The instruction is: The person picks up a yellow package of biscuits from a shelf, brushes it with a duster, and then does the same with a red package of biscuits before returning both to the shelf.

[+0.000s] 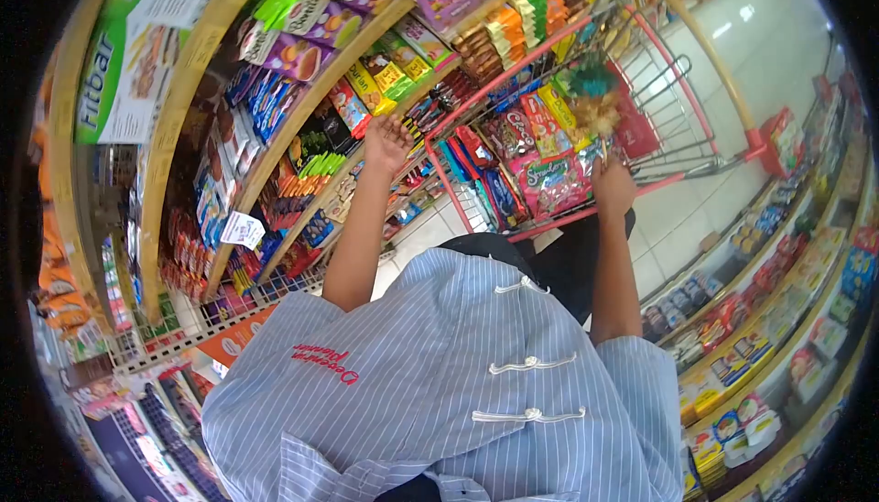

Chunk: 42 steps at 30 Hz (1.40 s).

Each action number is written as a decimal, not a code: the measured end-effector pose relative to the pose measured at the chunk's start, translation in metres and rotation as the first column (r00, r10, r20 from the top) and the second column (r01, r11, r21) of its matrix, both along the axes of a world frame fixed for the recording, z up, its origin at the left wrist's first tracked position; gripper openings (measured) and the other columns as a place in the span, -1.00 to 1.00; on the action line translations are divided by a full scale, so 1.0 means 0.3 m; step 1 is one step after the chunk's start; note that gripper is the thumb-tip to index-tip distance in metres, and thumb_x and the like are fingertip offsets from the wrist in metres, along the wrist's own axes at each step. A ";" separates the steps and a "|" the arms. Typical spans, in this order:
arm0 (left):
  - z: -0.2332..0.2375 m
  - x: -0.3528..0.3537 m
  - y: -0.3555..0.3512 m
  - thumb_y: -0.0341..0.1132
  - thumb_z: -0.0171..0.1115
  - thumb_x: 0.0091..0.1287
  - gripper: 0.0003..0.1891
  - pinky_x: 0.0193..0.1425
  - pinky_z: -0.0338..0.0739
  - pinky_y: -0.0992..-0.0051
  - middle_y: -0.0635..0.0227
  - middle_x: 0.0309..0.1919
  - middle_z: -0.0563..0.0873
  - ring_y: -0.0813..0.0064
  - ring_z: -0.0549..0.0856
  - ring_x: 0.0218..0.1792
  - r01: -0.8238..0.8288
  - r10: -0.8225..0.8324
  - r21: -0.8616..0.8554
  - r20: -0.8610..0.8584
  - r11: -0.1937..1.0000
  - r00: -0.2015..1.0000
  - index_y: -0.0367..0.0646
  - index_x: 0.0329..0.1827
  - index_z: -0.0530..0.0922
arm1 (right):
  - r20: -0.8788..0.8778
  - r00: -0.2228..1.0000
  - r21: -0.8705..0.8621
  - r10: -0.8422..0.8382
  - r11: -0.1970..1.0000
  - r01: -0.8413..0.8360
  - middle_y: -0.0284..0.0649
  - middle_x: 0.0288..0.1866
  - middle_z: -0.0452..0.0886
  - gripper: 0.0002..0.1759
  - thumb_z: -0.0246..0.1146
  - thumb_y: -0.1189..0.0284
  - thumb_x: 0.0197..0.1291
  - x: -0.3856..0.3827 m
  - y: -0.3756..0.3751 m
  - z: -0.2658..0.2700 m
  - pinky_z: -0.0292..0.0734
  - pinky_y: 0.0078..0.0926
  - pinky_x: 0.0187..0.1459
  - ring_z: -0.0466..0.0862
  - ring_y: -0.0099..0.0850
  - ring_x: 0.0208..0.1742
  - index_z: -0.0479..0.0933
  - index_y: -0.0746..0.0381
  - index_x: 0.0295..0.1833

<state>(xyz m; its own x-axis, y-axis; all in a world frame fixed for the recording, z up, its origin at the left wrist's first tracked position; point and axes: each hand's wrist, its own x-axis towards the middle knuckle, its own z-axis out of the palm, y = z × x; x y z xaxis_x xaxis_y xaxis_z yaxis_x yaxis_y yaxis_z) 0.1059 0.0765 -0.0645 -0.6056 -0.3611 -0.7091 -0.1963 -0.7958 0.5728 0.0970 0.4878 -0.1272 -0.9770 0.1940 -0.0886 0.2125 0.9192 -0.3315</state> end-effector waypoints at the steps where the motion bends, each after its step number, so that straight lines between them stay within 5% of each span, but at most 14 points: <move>1: -0.001 0.010 0.005 -0.14 0.20 0.25 -0.77 -0.27 0.51 0.43 0.43 -0.44 0.56 0.45 0.54 -0.38 -0.012 0.012 0.008 -0.037 1.000 0.999 -0.13 -0.25 0.54 | 0.024 1.000 -0.011 -0.017 1.000 0.018 0.02 -0.41 0.66 -0.63 0.07 0.12 0.24 -0.003 0.001 -0.004 0.54 -0.02 -0.27 0.67 0.02 -0.34 0.57 0.20 -0.25; 13: -0.017 0.015 -0.025 -0.01 0.16 0.30 -0.64 -0.29 0.48 0.51 0.46 -0.38 0.57 0.53 0.53 -0.40 0.038 -0.045 -0.128 -0.053 0.991 0.998 -0.16 -0.13 0.51 | 0.006 1.000 -0.035 -0.013 0.999 0.013 -0.03 -0.46 0.65 -0.60 0.05 0.07 0.25 -0.003 0.014 -0.043 0.54 -0.05 -0.35 0.68 -0.03 -0.41 0.58 0.18 -0.27; 19: -0.067 0.057 0.108 0.02 0.12 0.35 -0.59 -0.18 0.47 0.44 0.42 -0.22 0.57 0.52 0.54 -0.28 0.175 -0.204 -0.288 -0.074 0.942 0.976 -0.15 -0.01 0.51 | 0.023 1.000 -0.022 -0.020 1.000 0.020 -0.02 -0.44 0.65 -0.61 0.04 0.08 0.27 -0.003 0.009 -0.039 0.55 -0.04 -0.34 0.67 -0.03 -0.41 0.58 0.17 -0.23; 21: -0.153 0.087 0.169 -0.03 0.07 0.39 -0.60 -0.15 0.50 0.44 0.38 -0.19 0.59 0.52 0.58 -0.24 0.572 -0.614 -0.306 -0.054 0.761 0.787 -0.19 0.05 0.51 | 0.036 0.999 -0.028 -0.015 0.999 0.016 -0.03 -0.42 0.66 -0.61 0.04 0.08 0.27 -0.002 0.010 -0.032 0.55 -0.05 -0.34 0.67 -0.03 -0.40 0.57 0.16 -0.22; 22: -0.174 0.091 0.217 -0.03 0.07 0.39 -0.60 -0.15 0.50 0.44 0.38 -0.19 0.59 0.52 0.58 -0.24 0.581 -0.619 -0.292 -0.051 0.760 0.784 -0.19 0.05 0.51 | 0.046 0.999 -0.028 -0.003 1.000 0.004 -0.04 -0.41 0.66 -0.61 0.04 0.07 0.28 0.001 0.011 -0.027 0.55 -0.05 -0.33 0.67 -0.03 -0.39 0.55 0.16 -0.21; 24: -0.232 0.098 0.310 -0.13 0.08 0.40 -0.65 -0.17 0.55 0.46 0.34 -0.18 0.63 0.52 0.62 -0.25 0.777 -0.745 -0.233 0.226 0.585 0.628 -0.21 0.06 0.52 | 0.066 0.998 -0.008 -0.005 1.000 0.005 -0.05 -0.40 0.66 -0.61 0.04 0.06 0.28 -0.004 0.011 -0.022 0.55 -0.05 -0.33 0.67 -0.03 -0.39 0.54 0.16 -0.21; 29: -0.488 -0.008 0.472 -0.26 0.10 0.39 -0.73 -0.17 0.58 0.54 0.35 -0.23 0.65 0.53 0.64 -0.25 0.860 -0.820 -0.297 0.289 0.414 0.495 -0.26 0.02 0.55 | 0.005 1.000 -0.050 -0.027 0.998 0.027 -0.09 -0.46 0.64 -0.60 0.02 0.04 0.31 0.000 0.010 -0.030 0.50 -0.06 -0.41 0.66 -0.05 -0.44 0.50 0.15 -0.27; 31: -0.610 -0.085 0.535 -0.30 0.12 0.38 -0.74 -0.13 0.56 0.57 0.34 -0.24 0.66 0.57 0.64 -0.24 0.830 -0.873 -0.534 0.315 0.161 0.372 -0.29 0.01 0.55 | -0.051 0.998 -0.085 -0.047 0.995 0.042 -0.09 -0.52 0.61 -0.62 0.06 0.05 0.30 0.011 0.014 -0.043 0.47 -0.08 -0.46 0.64 -0.07 -0.49 0.46 0.15 -0.32; 34: -0.744 -0.201 0.660 -0.32 0.16 0.36 -0.72 -0.10 0.54 0.59 0.33 -0.20 0.65 0.61 0.63 -0.20 0.811 -0.898 -0.572 0.282 0.125 0.337 -0.30 0.03 0.52 | -0.182 0.979 -0.167 -0.095 0.984 0.065 -0.13 -0.62 0.56 -0.68 0.18 0.13 0.24 0.013 0.016 -0.070 0.41 -0.17 -0.57 0.60 -0.13 -0.60 0.42 0.15 -0.39; 35: -0.772 -0.230 0.707 -0.32 0.16 0.36 -0.72 -0.10 0.54 0.59 0.33 -0.20 0.65 0.61 0.63 -0.20 0.815 -0.900 -0.562 0.273 0.137 0.340 -0.30 0.03 0.52 | -0.173 0.981 -0.153 -0.087 0.986 0.060 -0.13 -0.62 0.56 -0.68 0.18 0.13 0.24 0.011 0.014 -0.074 0.41 -0.17 -0.57 0.60 -0.13 -0.60 0.42 0.15 -0.39; 37: -0.835 -0.281 0.820 -0.31 0.24 0.23 -0.44 -0.16 0.53 0.51 0.19 -0.06 0.63 0.47 0.63 -0.18 0.772 -0.819 -0.381 0.060 0.509 0.570 -0.39 0.27 0.36 | -0.263 0.963 -0.122 -0.058 0.992 0.026 -0.15 -0.65 0.54 -0.67 0.20 0.15 0.23 0.013 0.018 -0.086 0.39 -0.21 -0.61 0.57 -0.16 -0.65 0.41 0.15 -0.43; 41: -0.983 -0.358 0.978 -0.38 0.25 0.13 -0.34 -0.09 0.53 0.42 0.11 0.02 0.56 0.35 0.61 -0.12 0.630 -0.692 -0.659 0.223 0.412 0.686 -0.38 0.31 0.25 | -0.230 0.972 -0.089 -0.051 0.996 0.031 -0.16 -0.68 0.51 -0.66 0.21 0.17 0.23 0.011 0.014 -0.084 0.37 -0.24 -0.63 0.55 -0.18 -0.68 0.40 0.15 -0.47; 42: -0.918 -0.375 0.995 -0.41 0.25 0.09 -0.33 -0.07 0.53 0.38 0.10 0.03 0.53 0.30 0.60 -0.09 0.610 -0.631 -0.474 0.138 0.635 0.764 -0.36 0.29 0.23 | -0.245 0.969 -0.133 -0.039 0.991 0.006 -0.17 -0.69 0.49 -0.66 0.22 0.20 0.23 0.011 0.018 -0.091 0.35 -0.25 -0.64 0.52 -0.19 -0.69 0.38 0.16 -0.49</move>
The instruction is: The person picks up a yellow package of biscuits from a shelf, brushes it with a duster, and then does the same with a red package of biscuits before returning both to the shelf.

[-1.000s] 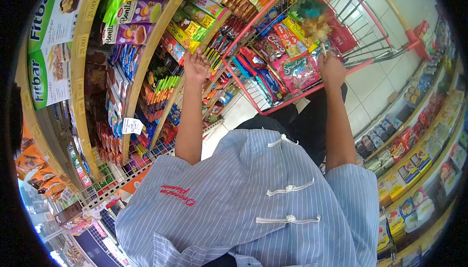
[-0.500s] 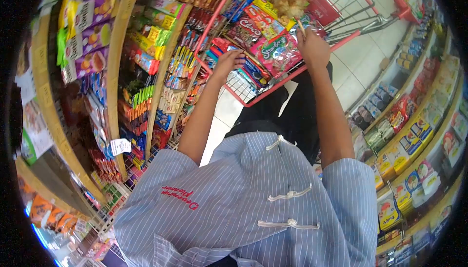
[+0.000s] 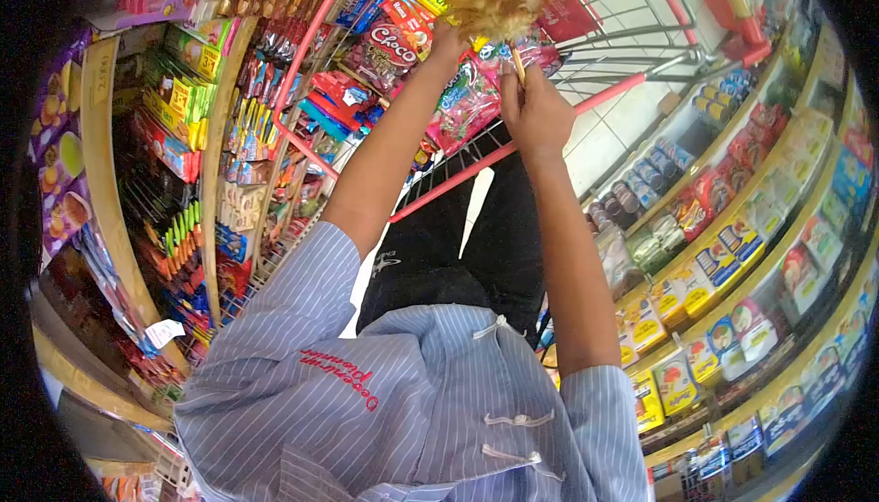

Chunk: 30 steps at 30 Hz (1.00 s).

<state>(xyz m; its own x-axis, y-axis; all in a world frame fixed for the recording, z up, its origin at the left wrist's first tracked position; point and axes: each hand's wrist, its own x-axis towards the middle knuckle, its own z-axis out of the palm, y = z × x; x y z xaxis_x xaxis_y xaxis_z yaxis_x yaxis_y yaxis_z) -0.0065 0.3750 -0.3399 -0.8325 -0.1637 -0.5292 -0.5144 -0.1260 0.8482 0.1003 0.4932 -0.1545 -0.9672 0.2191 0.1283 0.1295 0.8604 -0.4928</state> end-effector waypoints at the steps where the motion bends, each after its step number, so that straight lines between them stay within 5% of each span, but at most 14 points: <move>1: -0.011 -0.006 0.013 -0.44 0.25 0.04 -0.32 -0.04 0.53 0.34 0.08 0.05 0.51 0.25 0.59 -0.07 -0.151 0.129 0.224 0.111 0.963 0.985 -0.34 0.28 0.22 | 0.004 1.000 0.006 0.018 1.000 -0.018 -0.17 -0.69 0.49 -0.66 0.22 0.20 0.23 -0.002 0.001 -0.001 0.35 -0.25 -0.64 0.52 -0.19 -0.69 0.38 0.16 -0.49; 5: -0.047 -0.056 0.031 -0.53 0.22 0.04 -0.50 -0.20 0.55 0.37 0.16 -0.13 0.58 0.33 0.62 -0.21 -0.418 0.369 0.398 0.199 0.816 0.908 -0.33 0.10 0.35 | -0.048 0.999 0.006 0.025 1.000 -0.025 -0.20 -0.71 0.44 -0.65 0.24 0.23 0.21 0.001 -0.005 -0.004 0.33 -0.29 -0.65 0.50 -0.21 -0.71 0.34 0.17 -0.51; 6: -0.141 -0.073 0.010 -0.56 0.23 0.04 -0.66 -0.28 0.55 0.42 0.24 -0.29 0.64 0.37 0.64 -0.32 -0.311 0.251 0.623 0.185 0.717 0.950 -0.30 -0.07 0.47 | -0.041 0.999 -0.005 0.023 1.000 -0.023 -0.19 -0.71 0.45 -0.65 0.24 0.23 0.21 0.003 -0.004 -0.004 0.33 -0.28 -0.65 0.50 -0.20 -0.71 0.34 0.17 -0.51; 7: -0.140 -0.069 0.007 -0.56 0.23 0.04 -0.66 -0.28 0.55 0.42 0.24 -0.29 0.64 0.37 0.64 -0.32 -0.314 0.256 0.626 0.184 0.714 0.949 -0.30 -0.07 0.47 | -0.039 0.999 -0.017 0.022 1.000 -0.023 -0.18 -0.70 0.45 -0.65 0.23 0.23 0.21 0.003 -0.002 -0.004 0.33 -0.27 -0.65 0.50 -0.19 -0.70 0.34 0.17 -0.51; 11: -0.076 -0.086 -0.006 -0.46 0.37 -0.01 -0.70 -0.36 0.54 0.40 0.27 -0.41 0.67 0.37 0.65 -0.47 -0.302 0.283 0.288 0.105 0.909 0.953 -0.24 -0.18 0.55 | -0.046 0.998 0.004 0.039 0.999 -0.038 -0.17 -0.70 0.45 -0.65 0.23 0.22 0.22 0.002 -0.005 0.004 0.34 -0.24 -0.64 0.51 -0.17 -0.69 0.34 0.17 -0.51; 13: -0.073 -0.089 -0.026 -0.45 0.37 -0.02 -0.69 -0.33 0.56 0.39 0.21 -0.41 0.68 0.38 0.67 -0.46 -0.063 0.058 -0.172 -0.031 0.983 0.998 -0.30 -0.19 0.54 | -0.016 1.000 0.002 0.018 1.000 -0.018 -0.16 -0.70 0.46 -0.64 0.22 0.21 0.23 0.001 -0.007 0.007 0.33 -0.22 -0.63 0.51 -0.16 -0.69 0.35 0.17 -0.51; 15: -0.021 -0.071 -0.040 -0.43 0.38 -0.03 -0.66 -0.28 0.57 0.40 0.16 -0.38 0.69 0.39 0.69 -0.38 -0.081 0.093 -0.201 0.051 0.976 0.994 -0.31 -0.18 0.53 | -0.019 0.999 -0.002 0.042 0.999 -0.042 -0.16 -0.69 0.47 -0.64 0.22 0.21 0.23 0.002 0.002 0.001 0.33 -0.23 -0.63 0.51 -0.15 -0.69 0.36 0.17 -0.51; 17: -0.015 -0.040 -0.074 -0.41 0.38 -0.02 -0.65 -0.31 0.56 0.41 0.19 -0.38 0.68 0.42 0.68 -0.37 -0.140 0.146 -0.087 0.066 0.986 0.987 -0.26 -0.16 0.50 | 0.027 1.000 0.009 0.012 1.000 -0.012 -0.16 -0.68 0.49 -0.64 0.21 0.20 0.23 0.003 -0.004 0.006 0.34 -0.23 -0.63 0.52 -0.16 -0.68 0.36 0.17 -0.51; 20: 0.288 0.090 -0.176 -0.43 0.19 0.17 -0.80 -0.33 0.55 0.49 0.30 -0.34 0.63 0.52 0.64 -0.39 -0.069 0.038 0.250 0.128 0.966 0.991 -0.18 -0.16 0.42 | 0.022 0.999 0.002 0.036 0.999 -0.036 -0.16 -0.66 0.51 -0.67 0.20 0.19 0.24 0.004 -0.009 0.025 0.37 -0.23 -0.61 0.54 -0.15 -0.66 0.40 0.16 -0.47; 22: 0.458 0.228 -0.267 -0.42 0.10 0.23 -0.81 -0.24 0.57 0.49 0.33 -0.25 0.61 0.54 0.64 -0.30 0.001 -0.001 0.400 -0.001 0.917 1.000 -0.17 -0.10 0.43 | -0.004 0.999 -0.002 0.035 0.999 -0.035 -0.14 -0.62 0.56 -0.71 0.18 0.18 0.25 0.006 -0.007 0.017 0.42 -0.21 -0.58 0.58 -0.12 -0.62 0.46 0.15 -0.40; 24: 0.606 0.367 -0.369 -0.43 0.08 0.13 -0.59 0.11 0.50 0.41 0.26 -0.11 0.59 0.45 0.61 -0.06 0.023 -0.018 0.599 -0.015 0.800 1.000 -0.28 0.10 0.39 | -0.003 0.998 -0.008 0.059 0.998 -0.059 -0.13 -0.60 0.57 -0.71 0.18 0.16 0.26 0.008 -0.002 0.004 0.43 -0.19 -0.56 0.59 -0.11 -0.59 0.47 0.15 -0.37; 25: 0.716 0.433 -0.419 -0.42 0.08 0.07 -0.50 0.01 0.58 0.41 0.19 -0.04 0.60 0.40 0.65 -0.10 0.055 -0.004 0.613 -0.084 0.788 0.996 -0.24 0.16 0.35 | 0.026 0.999 0.001 0.044 0.999 -0.044 -0.12 -0.58 0.59 -0.72 0.17 0.15 0.26 0.010 -0.001 0.006 0.44 -0.17 -0.55 0.61 -0.09 -0.57 0.49 0.14 -0.34; 27: 0.902 0.568 -0.504 -0.39 0.11 -0.08 -0.16 -0.31 0.69 0.36 0.08 0.04 0.59 0.24 0.72 -0.23 -0.068 0.009 0.753 0.082 0.655 0.997 -0.13 0.42 0.13 | 0.091 0.995 0.034 0.039 0.999 -0.042 -0.09 -0.55 0.61 -0.70 0.12 0.11 0.29 0.010 -0.003 0.029 0.47 -0.13 -0.53 0.63 -0.05 -0.53 0.51 0.12 -0.25; 30: 0.966 0.741 -0.592 -0.41 0.13 -0.24 -0.01 0.03 0.57 0.18 0.01 0.13 0.53 0.06 0.65 -0.04 -0.073 0.127 0.858 0.008 0.509 0.992 -0.12 0.47 0.10 | 0.000 0.999 -0.044 0.044 0.998 -0.044 -0.03 -0.51 0.62 -0.63 0.04 0.04 0.32 0.019 -0.026 0.060 0.48 -0.08 -0.49 0.63 0.02 -0.49 0.49 0.13 -0.16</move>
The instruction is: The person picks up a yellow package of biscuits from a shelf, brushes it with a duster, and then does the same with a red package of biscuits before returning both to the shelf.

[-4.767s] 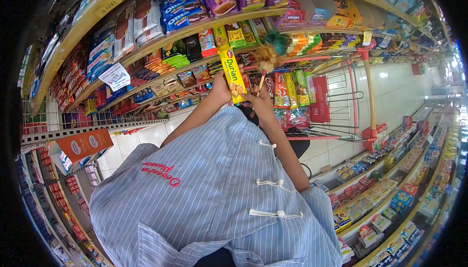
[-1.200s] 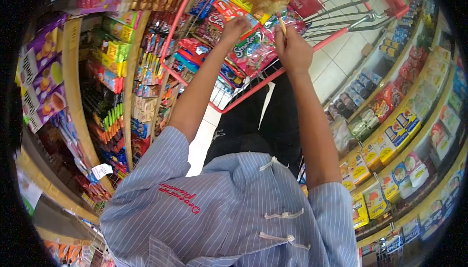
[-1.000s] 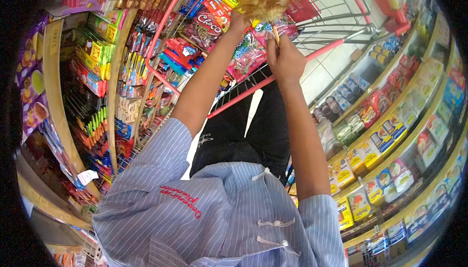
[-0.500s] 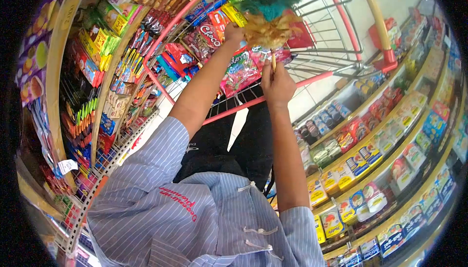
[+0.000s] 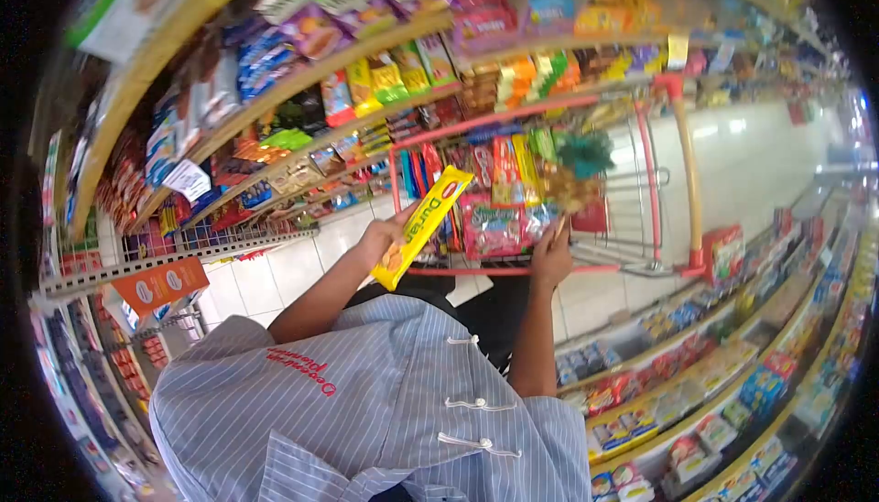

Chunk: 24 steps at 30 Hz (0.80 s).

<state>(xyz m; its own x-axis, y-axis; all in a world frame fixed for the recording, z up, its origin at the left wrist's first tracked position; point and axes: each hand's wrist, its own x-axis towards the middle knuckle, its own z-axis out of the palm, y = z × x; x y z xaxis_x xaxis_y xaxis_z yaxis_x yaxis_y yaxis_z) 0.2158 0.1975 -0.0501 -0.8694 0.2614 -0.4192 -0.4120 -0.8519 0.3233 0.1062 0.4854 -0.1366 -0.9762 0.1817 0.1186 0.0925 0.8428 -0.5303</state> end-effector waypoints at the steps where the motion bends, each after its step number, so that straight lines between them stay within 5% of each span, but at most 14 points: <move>1: 0.053 0.026 -0.015 -0.41 0.12 -0.25 -0.02 0.08 0.53 0.14 -0.01 0.15 0.52 0.03 0.63 -0.01 -0.044 0.046 0.031 -0.060 0.999 0.997 -0.12 0.47 0.12 | 0.011 1.000 0.033 -0.007 0.999 0.006 -0.01 -0.48 0.63 -0.58 0.00 0.01 0.33 0.001 -0.003 0.015 0.48 -0.05 -0.47 0.63 0.04 -0.47 0.48 0.15 -0.14; 4: 0.109 0.061 -0.039 -0.41 0.08 -0.24 -0.05 0.09 0.51 0.10 -0.03 0.19 0.49 -0.02 0.63 -0.01 -0.123 0.138 0.113 -0.131 0.986 0.982 -0.12 0.45 0.16 | 0.120 0.993 0.031 -0.012 0.999 0.009 0.04 -0.44 0.63 -0.49 -0.08 -0.07 0.35 0.012 -0.012 0.056 0.45 0.02 -0.39 0.62 0.09 -0.39 0.47 0.17 -0.16; 5: 0.150 0.057 -0.045 -0.39 0.04 -0.06 -0.24 0.06 0.55 0.11 -0.02 0.13 0.55 0.01 0.64 -0.03 -0.128 0.175 0.245 -0.181 0.961 0.968 -0.19 0.38 0.26 | 0.159 0.987 0.064 -0.012 0.998 0.002 0.04 -0.42 0.62 -0.47 -0.10 -0.09 0.35 0.010 -0.012 0.060 0.43 0.04 -0.36 0.61 0.10 -0.36 0.45 0.18 -0.19; 7: 0.122 0.028 -0.039 -0.31 0.04 0.18 -0.43 -0.09 0.64 0.25 -0.01 0.00 0.63 0.07 0.71 -0.18 -0.267 0.268 0.078 -0.002 0.960 0.963 -0.32 0.29 0.32 | 0.155 0.988 0.089 -0.003 0.996 -0.010 0.09 -0.41 0.61 -0.43 -0.15 -0.12 0.35 0.012 -0.002 0.039 0.41 0.09 -0.35 0.59 0.16 -0.35 0.44 0.20 -0.17; 8: 0.197 0.005 -0.040 -0.17 -0.04 0.36 -0.54 -0.17 0.67 0.28 0.04 -0.10 0.69 0.14 0.73 -0.26 -0.198 0.243 0.220 -0.202 0.955 0.949 -0.37 0.17 0.43 | 0.140 0.990 0.069 0.000 0.998 -0.010 0.12 -0.40 0.61 -0.43 -0.15 -0.10 0.36 0.018 -0.005 0.047 0.40 0.10 -0.34 0.59 0.18 -0.34 0.43 0.21 -0.18; 11: 0.232 -0.061 -0.013 -0.13 -0.05 0.42 -0.55 -0.25 0.69 0.24 0.08 -0.16 0.71 0.15 0.75 -0.31 -0.284 0.307 0.245 -0.060 0.927 0.950 -0.34 0.16 0.46 | 0.126 0.990 0.020 0.056 0.998 -0.059 0.11 -0.37 0.60 -0.46 -0.12 -0.06 0.37 0.018 0.000 0.055 0.40 0.07 -0.31 0.58 0.17 -0.31 0.42 0.23 -0.19; 17: 0.236 -0.116 -0.035 -0.10 -0.07 0.43 -0.56 -0.11 0.64 0.19 0.14 -0.18 0.72 0.19 0.73 -0.28 -0.275 0.338 0.296 -0.188 0.915 0.922 -0.28 0.14 0.49 | 0.042 0.995 0.045 0.096 0.994 -0.097 0.04 -0.44 0.61 -0.52 -0.09 -0.01 0.38 0.004 0.025 -0.003 0.38 0.03 -0.38 0.60 0.10 -0.37 0.47 0.19 -0.22; 20: 0.261 -0.130 -0.059 -0.10 -0.02 0.39 -0.57 -0.19 0.49 0.26 0.17 -0.22 0.71 0.25 0.63 -0.29 -0.299 0.363 0.342 -0.140 0.891 0.921 -0.26 0.10 0.51 | 0.002 0.996 0.049 0.092 0.995 -0.092 0.04 -0.42 0.61 -0.55 -0.05 0.04 0.38 0.017 0.002 0.035 0.38 -0.01 -0.38 0.59 0.08 -0.37 0.48 0.20 -0.24; 24: 0.227 -0.153 -0.096 -0.08 0.00 0.38 -0.57 -0.26 0.53 0.26 0.16 -0.23 0.71 0.26 0.66 -0.30 -0.274 0.360 0.390 -0.167 0.879 0.918 -0.26 0.08 0.53 | -0.069 0.993 -0.028 0.095 0.995 -0.097 -0.05 -0.49 0.57 -0.58 0.02 0.08 0.37 0.006 0.012 0.020 0.38 -0.12 -0.41 0.57 -0.05 -0.46 0.48 0.25 -0.24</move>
